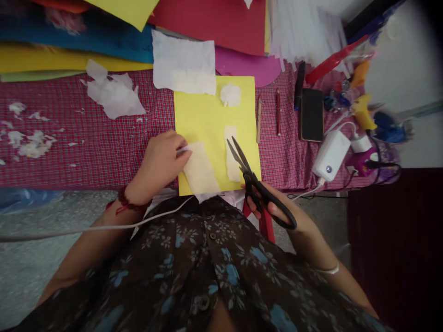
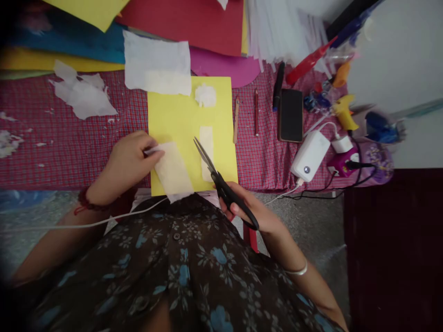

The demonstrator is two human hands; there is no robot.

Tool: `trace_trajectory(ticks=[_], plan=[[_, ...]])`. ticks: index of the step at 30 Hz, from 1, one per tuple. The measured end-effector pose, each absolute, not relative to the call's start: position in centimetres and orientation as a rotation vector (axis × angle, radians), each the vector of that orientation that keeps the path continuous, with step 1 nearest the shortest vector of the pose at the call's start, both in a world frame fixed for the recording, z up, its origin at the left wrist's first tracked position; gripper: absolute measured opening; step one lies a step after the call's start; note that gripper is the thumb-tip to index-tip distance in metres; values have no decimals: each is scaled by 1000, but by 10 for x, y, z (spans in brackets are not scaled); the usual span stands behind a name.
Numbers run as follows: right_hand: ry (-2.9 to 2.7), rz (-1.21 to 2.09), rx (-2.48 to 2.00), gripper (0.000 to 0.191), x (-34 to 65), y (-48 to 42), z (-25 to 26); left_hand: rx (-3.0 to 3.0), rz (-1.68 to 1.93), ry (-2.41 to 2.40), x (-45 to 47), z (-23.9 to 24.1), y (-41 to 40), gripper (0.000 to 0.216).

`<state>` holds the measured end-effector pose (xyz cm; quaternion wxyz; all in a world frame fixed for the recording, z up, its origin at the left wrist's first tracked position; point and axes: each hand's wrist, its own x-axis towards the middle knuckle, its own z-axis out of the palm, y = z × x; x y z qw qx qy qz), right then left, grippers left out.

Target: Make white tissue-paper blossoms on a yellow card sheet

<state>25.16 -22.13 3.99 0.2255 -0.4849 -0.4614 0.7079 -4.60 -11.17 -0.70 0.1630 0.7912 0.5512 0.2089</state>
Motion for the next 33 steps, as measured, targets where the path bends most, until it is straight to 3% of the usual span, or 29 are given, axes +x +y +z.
trace_trajectory(ticks=[3,6,9,12,16,20,33], plan=[[-1265,1949,-1372,56,257,-233,44,2211,692,1789,-54,-1,-104,8],[-1268,2066,-1330,60,264,-243,36,2263,832,1788,-60,6,-117,32],[-1274,2247,-1206,66,270,-248,25,2412,870,1446,-63,7,-144,41],[-1264,2329,-1146,65,270,-249,19,2516,828,1156,-65,-5,-167,31],[-1314,2422,-1100,66,266,-247,20,2563,1012,1145,-61,-24,-178,10],[-1426,2412,-1115,66,261,-246,23,2500,1248,1124,-51,-31,-182,16],[-1540,2160,-1376,67,230,-242,26,2534,1196,1051,-39,-43,-190,9]])
